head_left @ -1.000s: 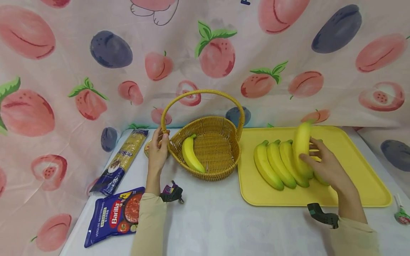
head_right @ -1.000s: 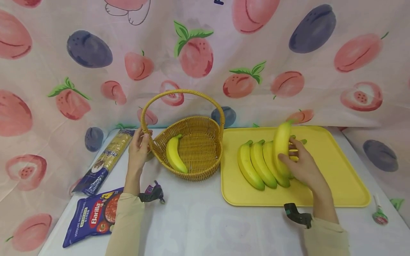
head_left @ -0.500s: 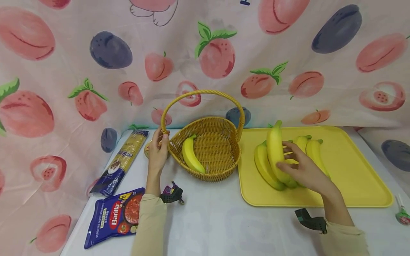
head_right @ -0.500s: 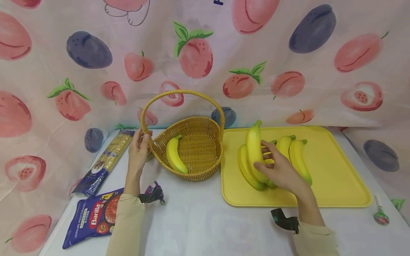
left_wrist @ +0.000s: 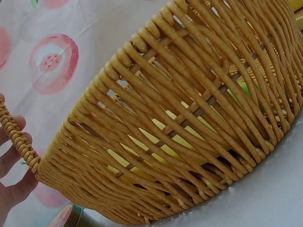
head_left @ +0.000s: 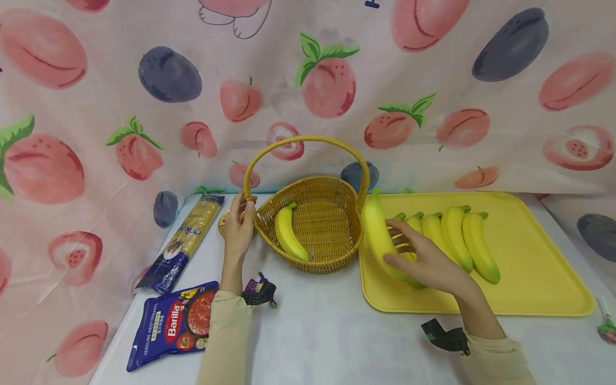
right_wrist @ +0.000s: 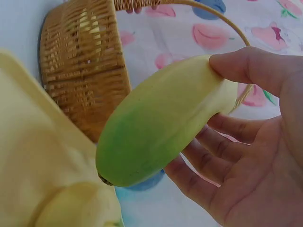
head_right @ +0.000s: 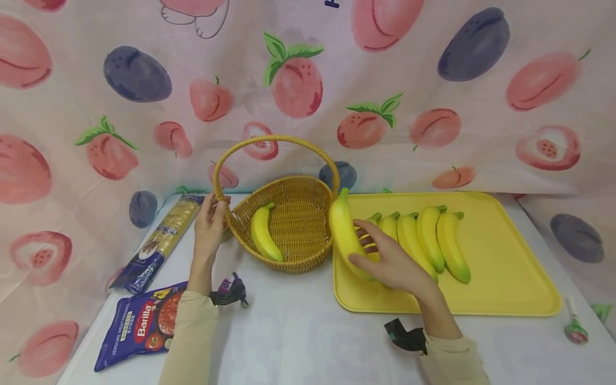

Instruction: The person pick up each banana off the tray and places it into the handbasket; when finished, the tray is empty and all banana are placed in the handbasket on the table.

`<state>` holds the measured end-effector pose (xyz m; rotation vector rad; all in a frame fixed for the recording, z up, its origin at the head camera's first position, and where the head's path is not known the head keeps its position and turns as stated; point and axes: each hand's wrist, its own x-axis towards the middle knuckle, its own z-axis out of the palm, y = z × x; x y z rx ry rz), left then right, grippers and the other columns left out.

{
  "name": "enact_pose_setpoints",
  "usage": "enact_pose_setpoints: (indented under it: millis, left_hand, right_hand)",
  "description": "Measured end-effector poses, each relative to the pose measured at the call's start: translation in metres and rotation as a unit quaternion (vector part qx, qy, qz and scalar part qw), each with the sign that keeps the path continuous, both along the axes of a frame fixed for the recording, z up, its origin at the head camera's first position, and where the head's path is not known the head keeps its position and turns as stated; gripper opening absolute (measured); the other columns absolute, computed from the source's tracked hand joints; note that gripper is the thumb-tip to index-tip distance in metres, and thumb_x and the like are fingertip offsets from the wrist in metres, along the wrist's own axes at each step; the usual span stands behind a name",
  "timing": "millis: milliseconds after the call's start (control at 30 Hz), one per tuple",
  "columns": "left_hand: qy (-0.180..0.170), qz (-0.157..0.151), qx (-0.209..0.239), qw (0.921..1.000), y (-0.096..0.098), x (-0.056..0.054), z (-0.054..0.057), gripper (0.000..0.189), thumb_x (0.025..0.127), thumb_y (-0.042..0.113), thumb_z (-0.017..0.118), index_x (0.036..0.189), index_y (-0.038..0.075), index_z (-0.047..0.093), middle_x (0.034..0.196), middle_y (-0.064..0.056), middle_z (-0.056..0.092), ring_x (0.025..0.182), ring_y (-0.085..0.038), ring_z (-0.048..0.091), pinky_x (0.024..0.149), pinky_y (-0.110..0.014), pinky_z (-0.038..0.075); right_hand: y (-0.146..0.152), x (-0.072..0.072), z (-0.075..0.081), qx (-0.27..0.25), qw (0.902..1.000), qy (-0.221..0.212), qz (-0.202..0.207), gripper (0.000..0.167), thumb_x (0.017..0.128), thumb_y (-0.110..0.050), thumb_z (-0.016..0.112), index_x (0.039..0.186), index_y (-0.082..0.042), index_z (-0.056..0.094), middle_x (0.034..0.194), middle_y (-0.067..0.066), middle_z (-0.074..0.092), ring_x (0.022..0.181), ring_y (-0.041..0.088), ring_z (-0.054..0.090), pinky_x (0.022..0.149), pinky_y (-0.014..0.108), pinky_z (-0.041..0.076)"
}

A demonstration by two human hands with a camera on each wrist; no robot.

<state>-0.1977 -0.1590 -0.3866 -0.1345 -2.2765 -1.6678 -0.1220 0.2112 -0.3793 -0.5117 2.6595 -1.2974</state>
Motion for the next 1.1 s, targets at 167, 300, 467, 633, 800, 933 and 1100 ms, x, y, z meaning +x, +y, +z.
enact_pose_setpoints:
  millis: [167,300,467,633,800,933,1100]
  left_hand:
    - [0.005,-0.005,0.001,1.0,0.0,-0.001,-0.001,0.043,0.101,0.017,0.042,0.143,0.01,0.039,0.128,-0.021,0.055,0.125,-0.033,0.047,0.104,-0.05,0.038]
    - [0.009,-0.007,0.002,0.9999,-0.001,-0.001,-0.002,0.043,0.101,0.018,0.042,0.143,0.01,0.04,0.127,-0.022,0.055,0.125,-0.034,0.047,0.104,-0.051,0.038]
    - [0.008,-0.01,0.007,0.9999,0.0,-0.002,-0.003,0.043,0.101,0.019,0.042,0.144,0.011,0.039,0.128,-0.021,0.054,0.125,-0.033,0.047,0.105,-0.051,0.037]
    - [0.007,-0.014,0.01,0.9998,0.0,-0.002,-0.005,0.044,0.101,0.019,0.043,0.144,0.011,0.039,0.128,-0.022,0.054,0.126,-0.033,0.047,0.104,-0.05,0.038]
    - [0.003,-0.011,0.01,0.9999,0.0,-0.001,-0.005,0.043,0.101,0.021,0.043,0.144,0.012,0.039,0.128,-0.022,0.054,0.126,-0.032,0.047,0.104,-0.05,0.039]
    - [0.004,-0.013,0.008,0.9999,0.0,-0.002,-0.005,0.044,0.101,0.021,0.043,0.143,0.011,0.039,0.128,-0.022,0.054,0.127,-0.033,0.047,0.105,-0.051,0.038]
    - [0.003,-0.014,0.008,0.9999,0.0,-0.001,-0.003,0.043,0.101,0.02,0.042,0.143,0.01,0.039,0.128,-0.023,0.053,0.127,-0.033,0.046,0.105,-0.051,0.037]
  right_hand:
    - [-0.015,-0.008,-0.001,0.003,0.9999,0.006,0.013,0.07,0.089,-0.042,0.061,0.147,-0.018,0.03,0.131,0.007,0.05,0.113,0.026,0.053,0.092,0.048,0.046]
    - [-0.03,-0.023,0.002,-0.013,0.9995,-0.004,0.029,0.07,0.089,-0.044,0.061,0.147,-0.019,0.031,0.133,0.006,0.05,0.113,0.024,0.053,0.092,0.045,0.047]
    - [-0.049,-0.047,0.006,-0.03,0.998,-0.031,0.046,0.07,0.09,-0.042,0.061,0.146,-0.014,0.032,0.129,0.008,0.053,0.112,0.024,0.053,0.095,0.044,0.046]
    - [-0.066,-0.068,0.011,-0.005,0.9982,-0.046,0.036,0.073,0.089,-0.048,0.059,0.147,-0.012,0.032,0.126,0.009,0.056,0.113,0.025,0.054,0.094,0.043,0.046]
    - [-0.082,-0.086,0.017,0.021,0.9975,-0.058,0.036,0.072,0.09,-0.047,0.058,0.147,-0.011,0.032,0.131,0.01,0.053,0.116,0.026,0.054,0.095,0.043,0.046]
    - [-0.093,-0.099,0.021,0.042,0.9962,-0.062,0.044,0.07,0.09,-0.043,0.058,0.145,-0.008,0.034,0.127,0.011,0.055,0.11,0.025,0.056,0.091,0.041,0.047]
    - [-0.108,-0.115,0.023,0.075,0.994,-0.063,0.05,0.067,0.09,-0.042,0.058,0.143,-0.008,0.039,0.124,0.009,0.057,0.112,0.023,0.055,0.094,0.039,0.045]
